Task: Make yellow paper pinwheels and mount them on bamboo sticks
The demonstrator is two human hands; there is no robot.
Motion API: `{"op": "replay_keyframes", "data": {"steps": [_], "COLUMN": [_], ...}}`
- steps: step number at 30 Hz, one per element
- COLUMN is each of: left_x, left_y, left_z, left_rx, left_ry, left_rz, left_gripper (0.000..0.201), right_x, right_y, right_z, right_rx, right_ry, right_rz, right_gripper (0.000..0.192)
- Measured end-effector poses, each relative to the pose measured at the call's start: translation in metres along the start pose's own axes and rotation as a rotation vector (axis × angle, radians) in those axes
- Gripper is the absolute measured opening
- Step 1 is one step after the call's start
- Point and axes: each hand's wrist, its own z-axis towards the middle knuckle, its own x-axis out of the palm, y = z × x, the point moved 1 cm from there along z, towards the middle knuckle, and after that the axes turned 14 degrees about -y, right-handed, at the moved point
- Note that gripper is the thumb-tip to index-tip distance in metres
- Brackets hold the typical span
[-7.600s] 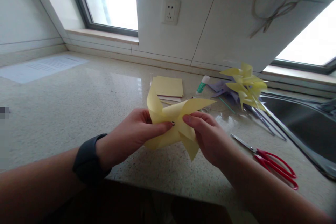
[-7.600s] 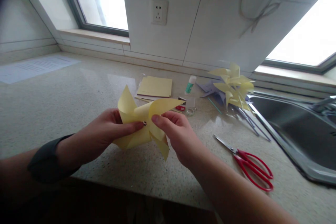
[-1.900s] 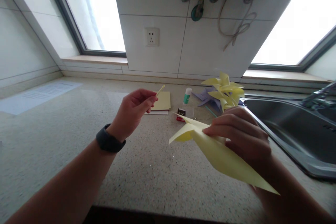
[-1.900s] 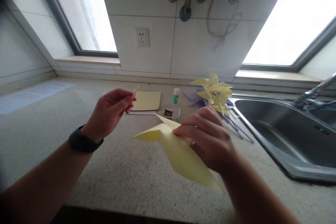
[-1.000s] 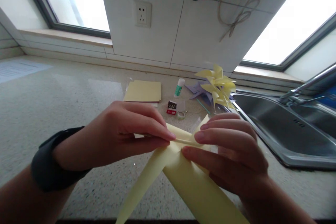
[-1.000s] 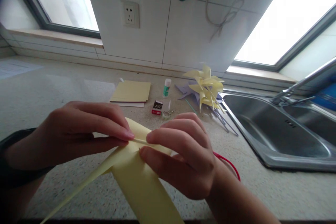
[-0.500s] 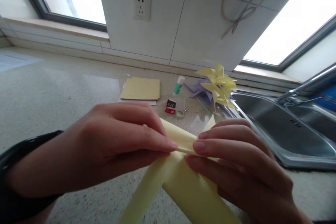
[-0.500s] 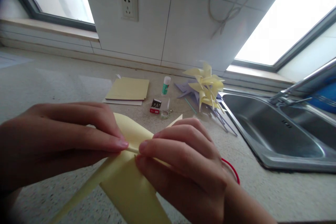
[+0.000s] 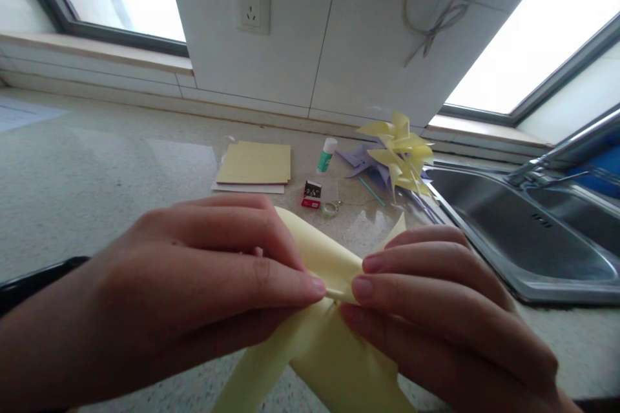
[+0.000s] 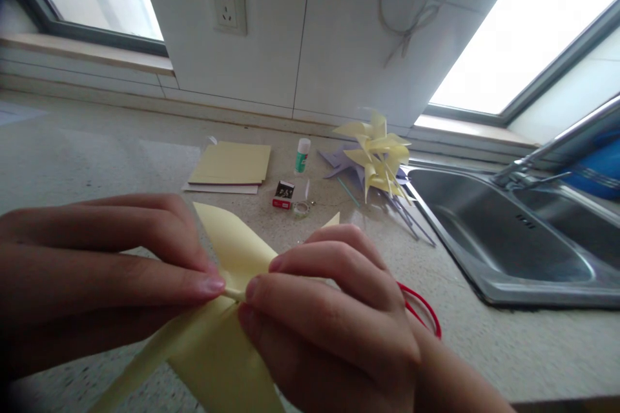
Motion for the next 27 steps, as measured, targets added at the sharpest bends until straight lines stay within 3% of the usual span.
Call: {"op": "replay_keyframes", "data": {"steps": [2, 6, 8, 14, 17, 27], "left_x": [0.0, 0.0, 0.0, 0.001, 0.001, 0.002], "left_y": [0.0, -0.001, -0.001, 0.0, 0.001, -0.001], "left_z": [0.0, -0.002, -0.002, -0.001, 0.0, 0.0], "left_rx": [-0.004, -0.005, -0.005, -0.009, -0.01, -0.016], "left_ry": [0.0, 0.008, -0.007, -0.021, -0.011, -0.031], "left_rz": [0.0, 0.001, 0.004, 0.013, 0.017, 0.017], "left_gripper": [0.018, 0.02, 0.022, 0.023, 0.023, 0.02], "right_x": [0.002, 0.003, 0.003, 0.0, 0.0, 0.002], "right_y": [0.003, 0.004, 0.002, -0.004, -0.006, -0.005], "right_z": [0.002, 0.0, -0.004, -0.01, -0.01, -0.01], "right_rx": [0.071, 0.183, 0.129, 0.182, 0.139, 0.053], "right_ry": [-0.127, -0.124, -0.082, -0.077, -0.044, -0.125], "right_rz": [0.041, 0.063, 0.105, 0.116, 0.126, 0.127], "right_gripper": [0.024, 0.016, 0.013, 0.011, 0.01, 0.013]}}
